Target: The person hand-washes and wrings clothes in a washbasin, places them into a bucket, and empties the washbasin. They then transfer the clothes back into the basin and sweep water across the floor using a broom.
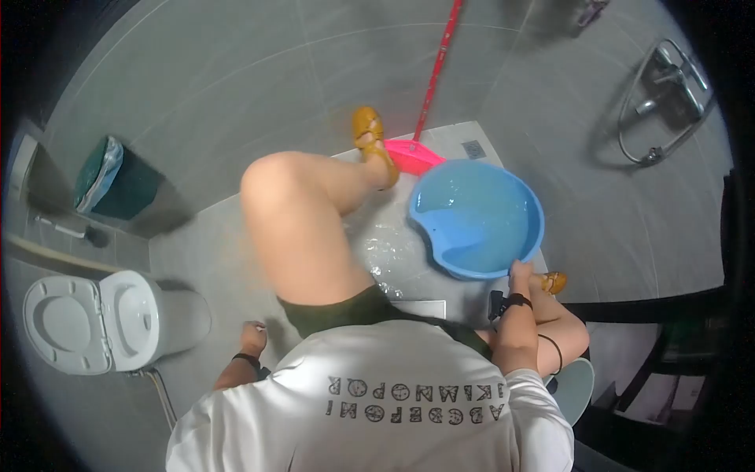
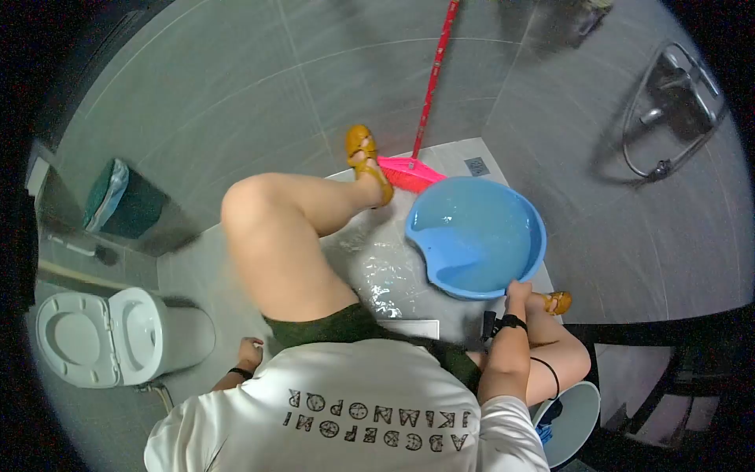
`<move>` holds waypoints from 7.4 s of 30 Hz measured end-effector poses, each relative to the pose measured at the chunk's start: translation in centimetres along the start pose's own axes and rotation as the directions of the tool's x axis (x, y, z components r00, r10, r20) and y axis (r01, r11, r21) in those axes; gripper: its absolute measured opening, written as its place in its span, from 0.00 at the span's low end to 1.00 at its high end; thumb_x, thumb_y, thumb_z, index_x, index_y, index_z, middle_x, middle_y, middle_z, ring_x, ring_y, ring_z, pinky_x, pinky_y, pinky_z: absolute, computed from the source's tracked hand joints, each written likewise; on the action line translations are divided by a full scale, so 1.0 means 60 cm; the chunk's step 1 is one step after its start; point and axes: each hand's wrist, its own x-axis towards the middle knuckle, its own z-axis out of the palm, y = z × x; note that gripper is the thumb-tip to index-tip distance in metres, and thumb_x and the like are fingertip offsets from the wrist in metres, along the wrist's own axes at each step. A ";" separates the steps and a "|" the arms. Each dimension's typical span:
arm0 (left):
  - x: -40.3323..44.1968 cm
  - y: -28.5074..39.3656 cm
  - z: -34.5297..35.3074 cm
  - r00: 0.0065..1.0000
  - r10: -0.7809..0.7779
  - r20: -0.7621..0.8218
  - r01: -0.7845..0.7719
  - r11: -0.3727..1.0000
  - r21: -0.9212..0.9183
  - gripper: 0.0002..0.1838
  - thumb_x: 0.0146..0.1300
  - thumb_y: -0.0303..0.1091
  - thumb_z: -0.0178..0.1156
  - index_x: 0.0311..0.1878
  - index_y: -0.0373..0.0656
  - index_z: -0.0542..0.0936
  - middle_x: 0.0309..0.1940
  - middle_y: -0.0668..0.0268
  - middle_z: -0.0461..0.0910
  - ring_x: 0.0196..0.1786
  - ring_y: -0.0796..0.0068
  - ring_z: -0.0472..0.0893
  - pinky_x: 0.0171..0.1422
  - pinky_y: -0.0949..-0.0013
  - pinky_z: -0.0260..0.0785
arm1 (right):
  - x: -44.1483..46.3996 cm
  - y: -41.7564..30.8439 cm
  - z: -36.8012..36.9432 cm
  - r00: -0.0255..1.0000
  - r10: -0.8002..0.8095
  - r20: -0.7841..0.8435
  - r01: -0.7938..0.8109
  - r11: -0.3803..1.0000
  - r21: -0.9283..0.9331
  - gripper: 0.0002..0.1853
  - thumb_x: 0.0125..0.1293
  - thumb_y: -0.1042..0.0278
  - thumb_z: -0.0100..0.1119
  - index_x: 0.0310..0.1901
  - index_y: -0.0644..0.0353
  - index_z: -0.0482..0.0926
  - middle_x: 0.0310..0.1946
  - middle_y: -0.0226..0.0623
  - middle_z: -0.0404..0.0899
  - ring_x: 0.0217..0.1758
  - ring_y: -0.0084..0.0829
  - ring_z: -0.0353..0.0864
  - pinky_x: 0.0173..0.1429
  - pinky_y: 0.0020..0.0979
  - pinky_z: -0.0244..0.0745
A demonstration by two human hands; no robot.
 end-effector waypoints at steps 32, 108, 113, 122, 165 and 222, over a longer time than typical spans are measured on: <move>0.028 0.017 0.085 0.986 -0.091 0.139 0.098 0.994 -0.046 0.12 0.53 0.35 0.49 0.36 0.46 0.80 0.45 0.51 0.71 0.46 0.55 0.73 0.54 0.64 0.66 | -0.213 -0.199 0.148 0.633 -0.636 0.442 0.774 0.524 -0.355 0.20 0.53 0.73 0.59 0.47 0.72 0.67 0.41 0.57 0.73 0.46 0.53 0.72 0.51 0.39 0.65; 0.019 1.216 -0.267 0.372 0.866 0.336 0.130 0.309 -0.942 0.16 0.57 0.27 0.50 0.51 0.41 0.71 0.48 0.63 0.69 0.50 0.63 0.73 0.52 0.64 0.69 | 0.203 -0.589 -0.417 0.591 -0.793 0.149 -0.236 -0.347 -0.908 0.34 0.60 0.76 0.34 0.68 0.44 0.43 0.70 0.18 0.37 0.73 0.27 0.40 0.72 0.40 0.43; 0.087 1.238 -0.204 0.398 0.838 0.373 0.222 0.307 -0.925 0.17 0.58 0.27 0.50 0.51 0.42 0.71 0.49 0.61 0.68 0.51 0.61 0.72 0.54 0.63 0.67 | 0.244 -0.540 -0.375 0.586 -0.774 -0.239 -0.205 0.144 -0.968 0.36 0.59 0.66 0.50 0.67 0.55 0.46 0.70 0.40 0.41 0.71 0.47 0.40 0.70 0.41 0.47; 0.122 1.283 -0.136 0.429 0.824 0.370 0.237 0.293 -0.926 0.16 0.59 0.31 0.51 0.52 0.43 0.70 0.48 0.64 0.68 0.50 0.66 0.71 0.53 0.64 0.67 | 0.354 -0.395 -0.128 0.973 0.215 0.084 -0.155 0.337 0.929 0.08 0.62 0.70 0.37 0.33 0.59 0.69 0.22 0.38 0.73 0.20 0.31 0.71 0.23 0.30 0.65; 0.438 1.103 0.446 0.600 0.548 0.583 -0.633 0.771 -0.074 0.30 0.46 0.36 0.59 0.55 0.36 0.65 0.40 0.52 0.75 0.42 0.57 0.77 0.49 0.59 0.69 | 0.005 0.130 -0.024 0.645 0.727 -0.233 -0.679 0.686 0.260 0.27 0.54 0.61 0.57 0.54 0.61 0.62 0.39 0.53 0.75 0.44 0.47 0.76 0.48 0.42 0.71; 0.168 0.953 0.531 -0.109 0.892 0.439 -0.693 0.249 -0.677 0.06 0.53 0.31 0.53 0.29 0.38 0.74 0.29 0.58 0.77 0.28 0.60 0.77 0.25 0.59 0.68 | -0.028 -0.348 -0.204 0.890 -0.363 -0.276 0.284 0.915 -0.288 0.09 0.54 0.69 0.57 0.35 0.63 0.79 0.29 0.35 0.79 0.32 0.26 0.74 0.39 0.27 0.68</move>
